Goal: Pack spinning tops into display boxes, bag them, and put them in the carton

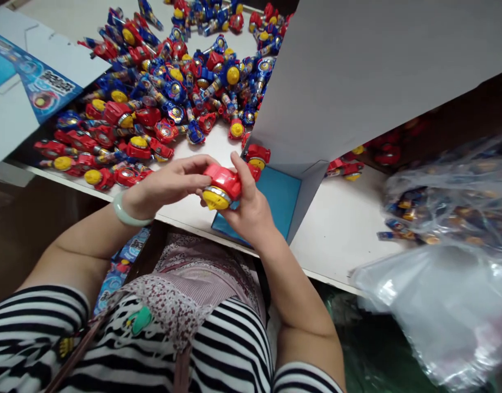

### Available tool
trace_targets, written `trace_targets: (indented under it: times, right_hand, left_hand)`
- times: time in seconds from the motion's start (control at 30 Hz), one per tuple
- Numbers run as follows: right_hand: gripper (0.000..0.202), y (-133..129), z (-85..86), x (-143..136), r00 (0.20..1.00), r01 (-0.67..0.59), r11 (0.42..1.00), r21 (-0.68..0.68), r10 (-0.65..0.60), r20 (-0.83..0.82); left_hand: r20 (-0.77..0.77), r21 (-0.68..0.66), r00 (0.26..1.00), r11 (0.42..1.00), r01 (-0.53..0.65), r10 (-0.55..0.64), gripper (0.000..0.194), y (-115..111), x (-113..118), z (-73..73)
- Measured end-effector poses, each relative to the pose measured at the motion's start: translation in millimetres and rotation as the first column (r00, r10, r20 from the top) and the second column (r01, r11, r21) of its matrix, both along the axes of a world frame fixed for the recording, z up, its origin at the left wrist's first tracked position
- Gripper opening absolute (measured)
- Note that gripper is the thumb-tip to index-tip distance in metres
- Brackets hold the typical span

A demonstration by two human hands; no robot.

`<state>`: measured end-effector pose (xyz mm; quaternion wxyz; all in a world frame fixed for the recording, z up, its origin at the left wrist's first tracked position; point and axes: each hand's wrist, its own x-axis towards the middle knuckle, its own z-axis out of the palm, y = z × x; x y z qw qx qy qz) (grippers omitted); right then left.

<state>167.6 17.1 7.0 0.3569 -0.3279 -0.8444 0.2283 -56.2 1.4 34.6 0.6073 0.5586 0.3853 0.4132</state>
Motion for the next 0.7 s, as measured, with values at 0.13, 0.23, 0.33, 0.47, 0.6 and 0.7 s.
trace_targets:
  times: [0.13, 0.23, 0.33, 0.47, 0.6, 0.7]
  right_hand:
    - [0.085, 8, -37.1, 18, 0.959, 0.157, 0.987, 0.027, -0.146, -0.244]
    - [0.086, 12, -71.7, 35, 0.915, 0.258, 0.966, 0.016, -0.239, -0.324]
    - [0.077, 11, -95.4, 32, 0.898, 0.319, 0.945, 0.073, -0.277, -0.343]
    - [0.065, 5, -101.3, 21, 0.916, 0.316, 0.925, 0.210, -0.241, -0.320]
    - [0.066, 5, -91.0, 21, 0.958, 0.213, 0.938, 0.273, -0.145, -0.247]
    - [0.071, 6, -85.5, 23, 0.941, 0.282, 0.931, 0.231, -0.222, -0.254]
  left_hand:
    - [-0.255, 0.211, 0.942, 0.963, -0.168, 0.220, 0.055, 0, -42, -11.6]
    - [-0.673, 0.425, 0.534, 0.858, -0.288, 0.512, 0.046, -9, -109, -37.0]
    - [-0.927, 0.347, 0.099, 0.927, -0.146, 0.362, 0.032, -21, -155, -66.8]
    - [-0.974, 0.210, -0.100, 0.974, -0.087, 0.201, 0.041, -30, -160, -89.1]
    - [-0.973, 0.224, -0.088, 0.969, -0.109, 0.215, 0.050, -21, -148, -94.6]
    - [-0.961, 0.275, -0.073, 0.954, -0.123, 0.267, 0.044, -12, -147, -99.7]
